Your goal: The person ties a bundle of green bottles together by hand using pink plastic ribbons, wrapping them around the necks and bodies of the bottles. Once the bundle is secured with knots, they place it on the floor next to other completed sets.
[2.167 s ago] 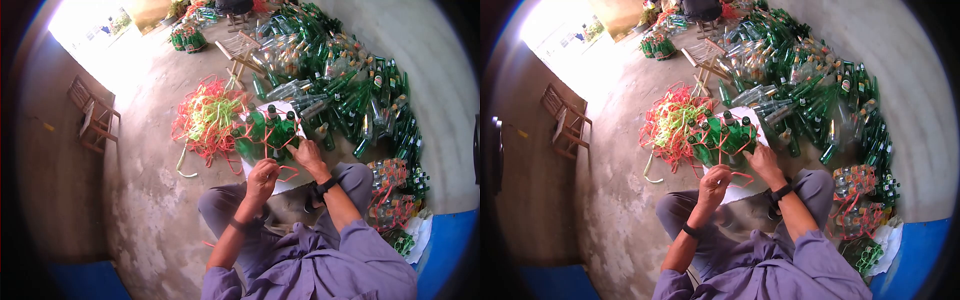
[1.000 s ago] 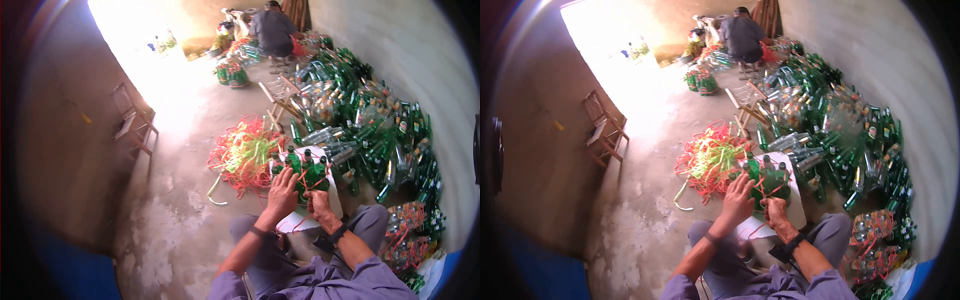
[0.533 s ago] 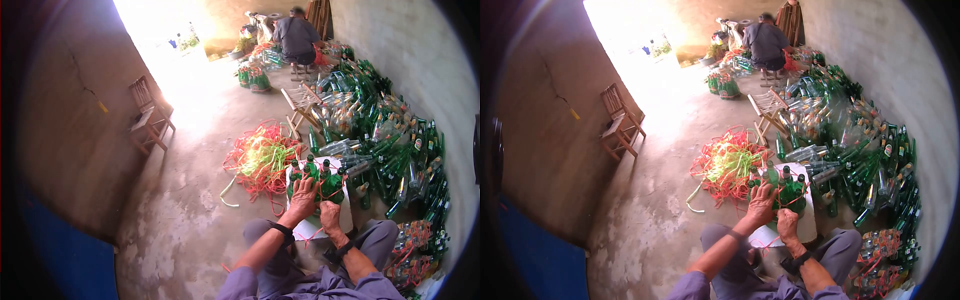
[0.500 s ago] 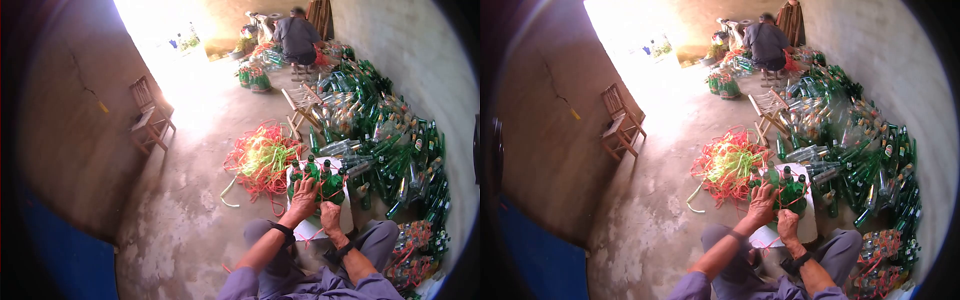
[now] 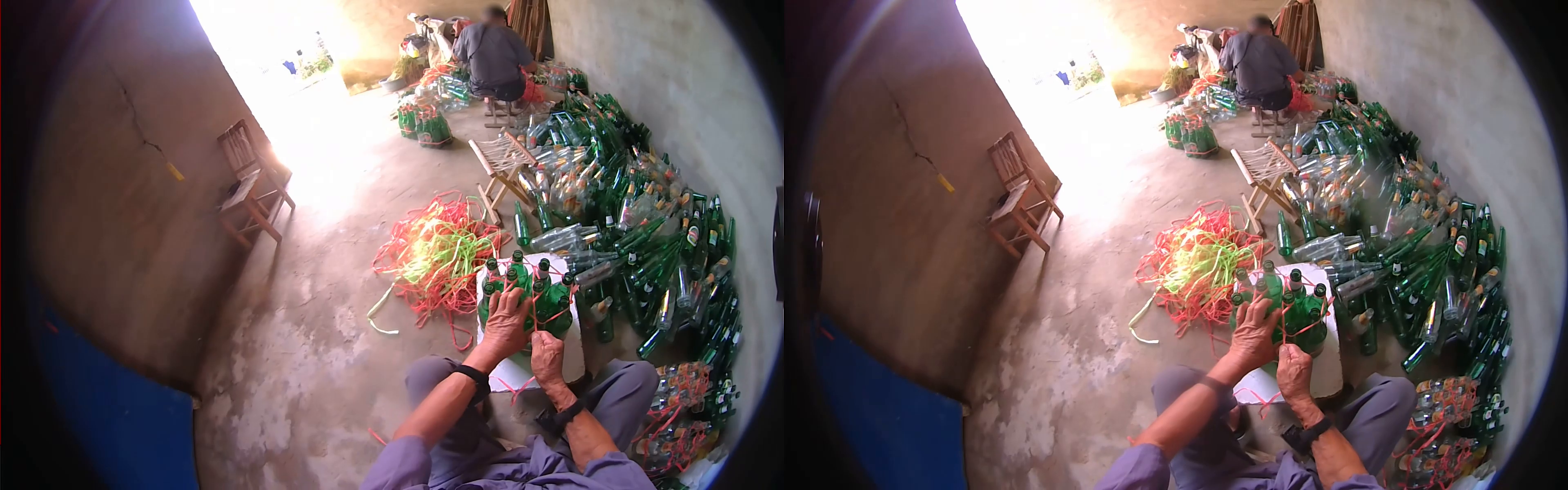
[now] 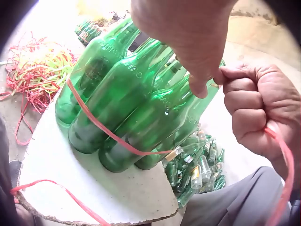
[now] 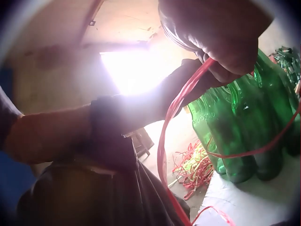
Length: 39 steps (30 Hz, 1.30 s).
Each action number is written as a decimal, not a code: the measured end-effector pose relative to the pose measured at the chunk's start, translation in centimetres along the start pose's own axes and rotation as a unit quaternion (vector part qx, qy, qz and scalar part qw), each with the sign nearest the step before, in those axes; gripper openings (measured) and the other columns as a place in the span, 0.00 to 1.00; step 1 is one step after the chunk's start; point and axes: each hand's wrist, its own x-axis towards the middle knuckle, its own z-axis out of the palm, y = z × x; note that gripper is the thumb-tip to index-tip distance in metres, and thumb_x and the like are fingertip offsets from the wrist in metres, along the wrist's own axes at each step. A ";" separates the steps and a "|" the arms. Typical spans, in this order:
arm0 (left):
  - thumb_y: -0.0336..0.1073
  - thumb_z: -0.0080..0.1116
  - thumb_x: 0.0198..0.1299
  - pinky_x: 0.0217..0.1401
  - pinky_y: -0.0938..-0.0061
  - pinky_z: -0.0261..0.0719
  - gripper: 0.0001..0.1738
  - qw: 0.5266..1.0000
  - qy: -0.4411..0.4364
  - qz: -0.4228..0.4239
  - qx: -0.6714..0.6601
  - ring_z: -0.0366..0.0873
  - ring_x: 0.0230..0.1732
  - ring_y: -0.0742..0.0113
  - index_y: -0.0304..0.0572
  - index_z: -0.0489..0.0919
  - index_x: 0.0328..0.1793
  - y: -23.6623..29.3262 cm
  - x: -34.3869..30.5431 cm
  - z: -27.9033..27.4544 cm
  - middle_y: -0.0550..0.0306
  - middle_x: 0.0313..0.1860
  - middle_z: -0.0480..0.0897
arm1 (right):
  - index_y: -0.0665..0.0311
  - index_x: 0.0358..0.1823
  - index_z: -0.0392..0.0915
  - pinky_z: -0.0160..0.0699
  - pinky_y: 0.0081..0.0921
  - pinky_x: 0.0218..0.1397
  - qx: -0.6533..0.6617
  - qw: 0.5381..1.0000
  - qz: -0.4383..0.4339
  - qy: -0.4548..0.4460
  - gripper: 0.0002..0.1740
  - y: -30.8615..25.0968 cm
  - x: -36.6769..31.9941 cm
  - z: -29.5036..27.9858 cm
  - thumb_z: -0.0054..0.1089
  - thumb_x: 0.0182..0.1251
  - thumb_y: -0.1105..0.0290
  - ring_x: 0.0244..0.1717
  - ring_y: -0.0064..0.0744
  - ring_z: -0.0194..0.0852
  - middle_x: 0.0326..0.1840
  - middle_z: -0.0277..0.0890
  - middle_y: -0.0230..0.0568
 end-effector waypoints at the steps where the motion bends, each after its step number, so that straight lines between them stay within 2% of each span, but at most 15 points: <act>1: 0.48 0.79 0.36 0.80 0.46 0.53 0.45 1.000 0.000 -0.002 0.002 0.62 0.75 0.47 0.45 0.77 0.65 0.0 -0.1 0.1 0.46 0.68 0.67 | 0.73 0.36 0.80 0.70 0.31 0.33 -0.016 1.000 -0.021 0.006 0.13 -0.5 -0.2 0.0 0.54 0.76 0.70 0.26 0.24 0.68 0.21 0.71 0.40; 2: 0.48 0.79 0.36 0.79 0.47 0.53 0.45 1.000 0.004 0.000 0.004 0.62 0.75 0.46 0.45 0.78 0.65 0.0 -0.1 0.2 0.46 0.68 0.67 | 0.72 0.35 0.79 0.71 0.33 0.32 -0.032 0.999 -0.042 0.012 0.12 -0.7 -0.3 0.1 0.54 0.76 0.70 0.25 0.26 0.69 0.20 0.69 0.45; 5: 0.48 0.79 0.37 0.78 0.48 0.54 0.44 1.000 0.012 0.000 0.003 0.62 0.75 0.46 0.46 0.78 0.65 0.0 0.0 0.2 0.46 0.67 0.67 | 0.70 0.34 0.77 0.69 0.35 0.30 -0.044 0.996 -0.078 0.007 0.12 0.1 -0.3 -0.2 0.53 0.76 0.71 0.22 0.30 0.66 0.20 0.67 0.48; 9: 0.47 0.78 0.37 0.78 0.48 0.54 0.43 1.000 0.011 -0.003 -0.009 0.62 0.75 0.45 0.45 0.78 0.65 -0.1 0.0 0.3 0.45 0.68 0.67 | 0.71 0.34 0.79 0.67 0.31 0.30 -0.070 0.995 -0.073 -0.017 0.13 -0.5 -0.1 -0.6 0.53 0.77 0.70 0.25 0.23 0.65 0.20 0.66 0.40; 12: 0.47 0.78 0.39 0.79 0.49 0.53 0.42 1.000 0.011 -0.008 -0.009 0.62 0.75 0.45 0.45 0.79 0.65 0.0 -0.1 0.3 0.45 0.68 0.67 | 0.70 0.34 0.78 0.67 0.32 0.29 -0.076 0.992 -0.100 -0.018 0.13 0.5 -0.2 -0.6 0.53 0.77 0.70 0.23 0.26 0.65 0.20 0.66 0.44; 15: 0.47 0.77 0.40 0.81 0.47 0.53 0.42 1.000 0.015 -0.004 -0.011 0.63 0.74 0.46 0.43 0.78 0.65 0.1 -0.1 0.2 0.46 0.68 0.67 | 0.70 0.31 0.76 0.67 0.34 0.29 -0.098 0.988 -0.121 -0.005 0.13 0.8 -0.4 -0.4 0.53 0.76 0.71 0.21 0.35 0.66 0.21 0.68 0.50; 22: 0.47 0.78 0.39 0.80 0.47 0.54 0.42 1.000 0.017 -0.003 -0.023 0.64 0.73 0.45 0.43 0.78 0.64 0.1 0.0 -0.2 0.46 0.68 0.68 | 0.69 0.32 0.76 0.69 0.37 0.30 -0.107 0.985 -0.135 0.010 0.12 0.3 -0.4 -0.4 0.53 0.76 0.72 0.22 0.40 0.69 0.22 0.69 0.51; 24: 0.47 0.78 0.39 0.80 0.47 0.54 0.42 0.999 0.021 -0.004 -0.024 0.64 0.73 0.46 0.43 0.78 0.64 0.1 0.0 -0.2 0.46 0.67 0.68 | 0.69 0.35 0.78 0.74 0.42 0.31 -0.120 0.984 -0.131 0.006 0.09 -0.3 -0.5 -0.7 0.53 0.75 0.74 0.28 0.55 0.83 0.24 0.76 0.57; 32: 0.48 0.78 0.39 0.80 0.47 0.54 0.42 0.999 0.026 0.001 -0.032 0.64 0.73 0.46 0.42 0.79 0.63 0.0 -0.2 -0.1 0.46 0.68 0.68 | 0.69 0.38 0.79 0.75 0.44 0.30 -0.147 0.980 -0.134 0.009 0.08 -0.3 -0.6 -0.7 0.55 0.75 0.73 0.30 0.61 0.83 0.26 0.77 0.59; 39: 0.50 0.76 0.43 0.80 0.46 0.52 0.42 0.999 0.018 -0.002 -0.029 0.63 0.74 0.45 0.44 0.77 0.66 -0.2 -0.3 0.0 0.45 0.68 0.68 | 0.68 0.38 0.79 0.75 0.47 0.30 -0.157 0.979 -0.127 0.031 0.09 -0.5 -0.8 -0.5 0.56 0.76 0.70 0.32 0.63 0.82 0.26 0.77 0.61</act>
